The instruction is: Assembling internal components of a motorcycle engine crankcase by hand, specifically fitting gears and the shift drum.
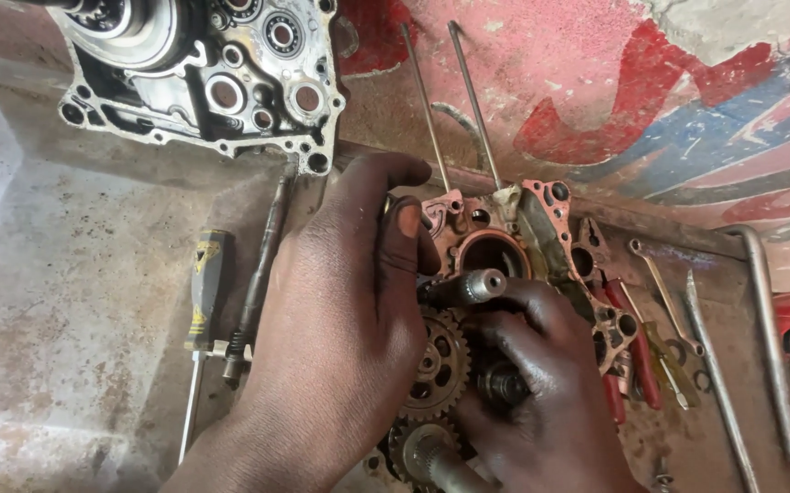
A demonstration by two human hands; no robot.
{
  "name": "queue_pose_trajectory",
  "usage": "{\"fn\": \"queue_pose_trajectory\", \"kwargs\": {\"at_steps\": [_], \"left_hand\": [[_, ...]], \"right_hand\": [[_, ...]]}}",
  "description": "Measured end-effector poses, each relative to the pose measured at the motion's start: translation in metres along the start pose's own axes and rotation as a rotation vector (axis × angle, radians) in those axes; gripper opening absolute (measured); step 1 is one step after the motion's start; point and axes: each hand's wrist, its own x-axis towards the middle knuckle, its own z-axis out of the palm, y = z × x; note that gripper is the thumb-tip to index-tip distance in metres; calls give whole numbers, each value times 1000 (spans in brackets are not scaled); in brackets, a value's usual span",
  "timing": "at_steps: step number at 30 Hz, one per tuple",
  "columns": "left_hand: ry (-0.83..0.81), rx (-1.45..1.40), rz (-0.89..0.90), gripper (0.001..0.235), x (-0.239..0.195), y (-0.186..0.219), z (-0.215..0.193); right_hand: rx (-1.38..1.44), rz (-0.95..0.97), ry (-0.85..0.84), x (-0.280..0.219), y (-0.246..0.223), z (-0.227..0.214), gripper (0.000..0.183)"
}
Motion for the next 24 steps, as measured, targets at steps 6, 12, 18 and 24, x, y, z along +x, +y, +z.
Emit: {"fn": "queue_pose_trajectory", "kwargs": {"at_steps": [6,12,18,24], "left_hand": [[4,24,12,22,-2,0,-1],[-8,3,-60,22,-2,-1,-1],[-3,34,-58,26,0,1,-3],[14,32,-7,25,-1,-1,-1]], "right_hand": [[-14,73,4,-3,-6,1,49],[-39,63,-132,-9,13,-4,78],[7,-2,-230,-8,26,-11,74],[32,31,-314,-7,29,-18,74]]}}
